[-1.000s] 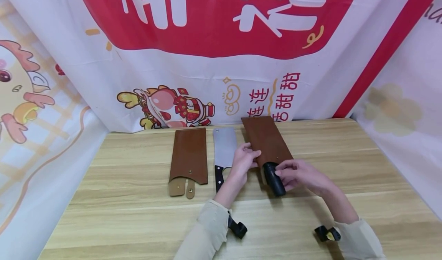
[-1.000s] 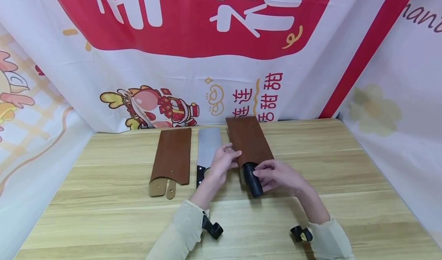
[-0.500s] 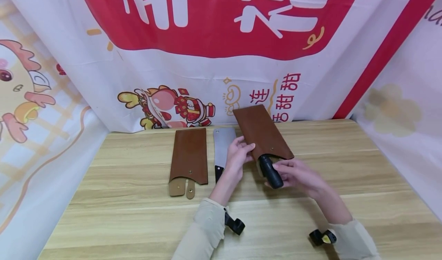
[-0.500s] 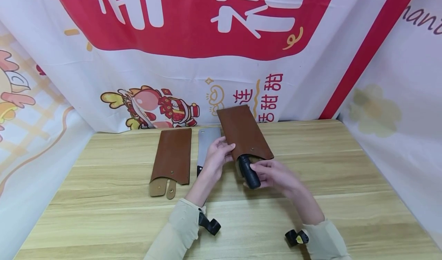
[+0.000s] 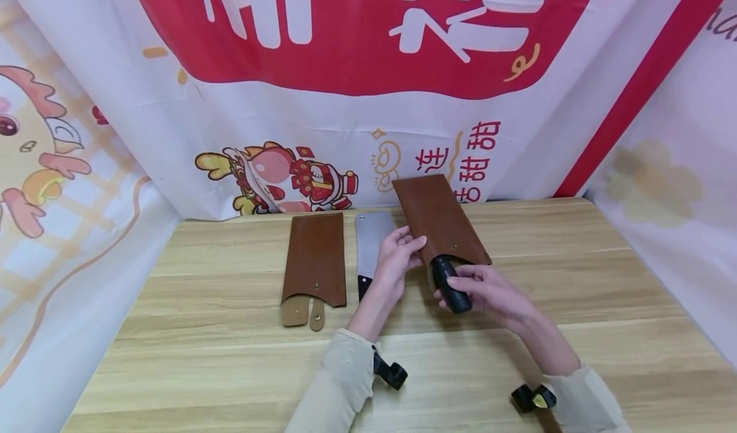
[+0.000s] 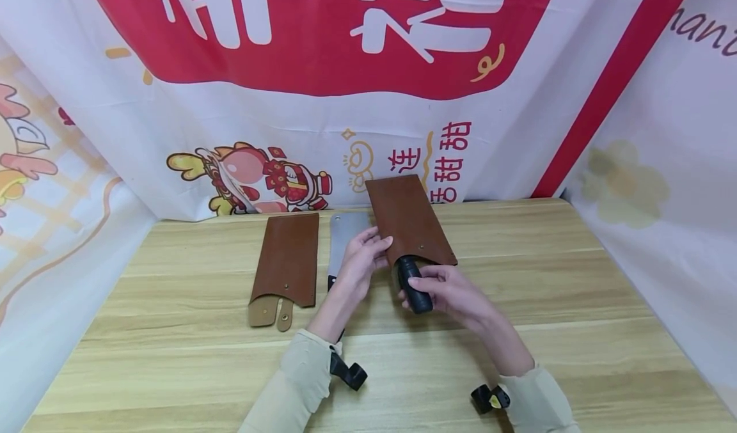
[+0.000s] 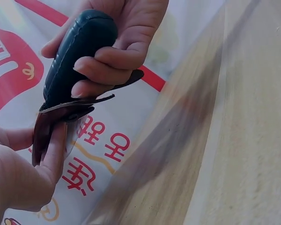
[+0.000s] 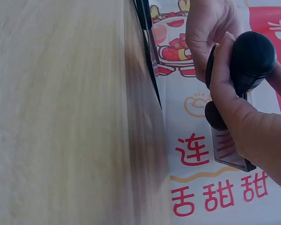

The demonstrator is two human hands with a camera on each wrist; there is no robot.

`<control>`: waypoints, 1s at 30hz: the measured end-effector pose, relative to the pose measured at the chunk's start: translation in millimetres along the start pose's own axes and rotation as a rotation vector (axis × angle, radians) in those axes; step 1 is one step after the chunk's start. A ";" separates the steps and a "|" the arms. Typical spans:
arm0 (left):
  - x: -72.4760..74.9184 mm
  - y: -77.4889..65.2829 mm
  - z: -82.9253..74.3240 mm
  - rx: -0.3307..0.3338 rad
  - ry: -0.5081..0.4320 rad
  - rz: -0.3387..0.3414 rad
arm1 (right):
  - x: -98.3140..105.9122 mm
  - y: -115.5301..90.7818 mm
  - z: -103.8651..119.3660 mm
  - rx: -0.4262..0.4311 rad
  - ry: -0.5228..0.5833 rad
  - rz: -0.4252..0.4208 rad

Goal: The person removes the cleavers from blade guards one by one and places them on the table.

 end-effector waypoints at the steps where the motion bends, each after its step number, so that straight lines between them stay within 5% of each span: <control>1: -0.1 0.0 -0.7 0.004 -0.008 0.010 | 0.0 0.1 0.4 0.008 -0.026 -0.005; 12: -0.9 0.8 -0.7 0.083 -0.104 0.114 | 1.1 -1.6 1.4 0.018 -0.141 -0.101; 30: 1.3 -0.1 -3.5 0.077 -0.100 0.057 | -4.6 -2.6 3.5 0.033 -0.195 -0.149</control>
Point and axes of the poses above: each hand's wrist, its own y-axis towards the middle knuckle, its own x-axis out of the back of the hand, z = x × y, the point moved 4 cm from there along y, towards the middle knuckle, and after that the axes turned 15 degrees about -x, right-handed, at the moved point
